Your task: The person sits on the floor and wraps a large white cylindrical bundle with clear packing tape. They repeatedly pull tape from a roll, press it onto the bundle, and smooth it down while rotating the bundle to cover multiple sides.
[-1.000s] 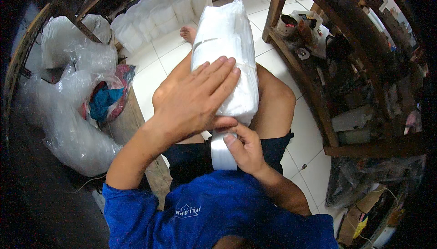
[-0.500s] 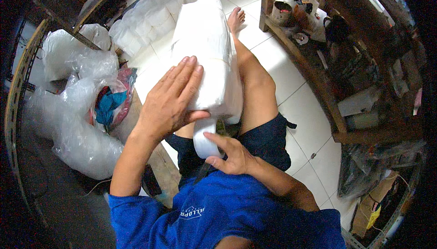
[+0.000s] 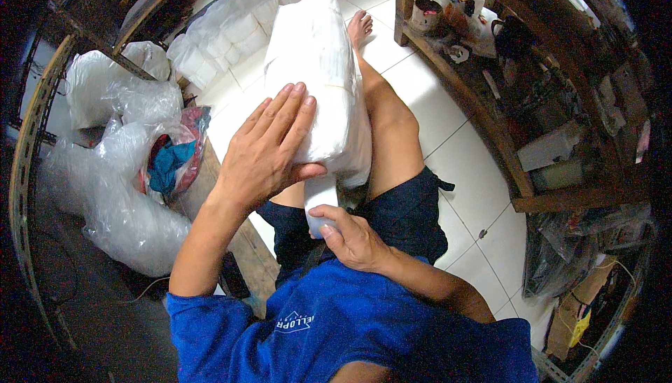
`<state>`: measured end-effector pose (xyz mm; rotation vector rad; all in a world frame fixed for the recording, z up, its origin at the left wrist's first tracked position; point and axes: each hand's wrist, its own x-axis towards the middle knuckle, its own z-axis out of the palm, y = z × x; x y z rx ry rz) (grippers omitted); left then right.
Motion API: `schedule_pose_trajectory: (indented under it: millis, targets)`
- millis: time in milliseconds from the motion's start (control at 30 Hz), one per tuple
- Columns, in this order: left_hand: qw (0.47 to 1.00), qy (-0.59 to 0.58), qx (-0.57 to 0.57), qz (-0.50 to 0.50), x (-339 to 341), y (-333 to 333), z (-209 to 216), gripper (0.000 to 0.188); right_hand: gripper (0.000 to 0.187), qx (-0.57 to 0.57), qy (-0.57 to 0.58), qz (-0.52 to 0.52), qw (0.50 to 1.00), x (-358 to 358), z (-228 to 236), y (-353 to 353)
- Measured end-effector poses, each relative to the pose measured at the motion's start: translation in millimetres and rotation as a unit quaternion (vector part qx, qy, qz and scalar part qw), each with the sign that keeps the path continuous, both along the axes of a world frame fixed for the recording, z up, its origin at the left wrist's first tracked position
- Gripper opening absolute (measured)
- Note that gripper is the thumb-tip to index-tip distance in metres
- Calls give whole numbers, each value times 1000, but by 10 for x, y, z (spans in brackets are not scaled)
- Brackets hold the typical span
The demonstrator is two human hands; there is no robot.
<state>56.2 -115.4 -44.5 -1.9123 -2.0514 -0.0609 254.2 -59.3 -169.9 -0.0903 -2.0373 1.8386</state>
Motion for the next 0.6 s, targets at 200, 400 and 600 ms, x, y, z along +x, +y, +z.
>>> schedule_pose_trajectory:
  millis: [200, 400, 600]
  targets:
    - [1000, 21, -8, 20, -10, -20, 15, 98, 25, -23, -59, -46, 997, -6, -452, -55]
    - [979, 204, -14, -15, 81, -276, -258, 70, 29, -1, -97, -39, 995, -43, -504, -11]
    - [909, 401, -81, -78, -2, -487, -541, 69, 28, 10, -48, -67, 997, -73, -510, -53]
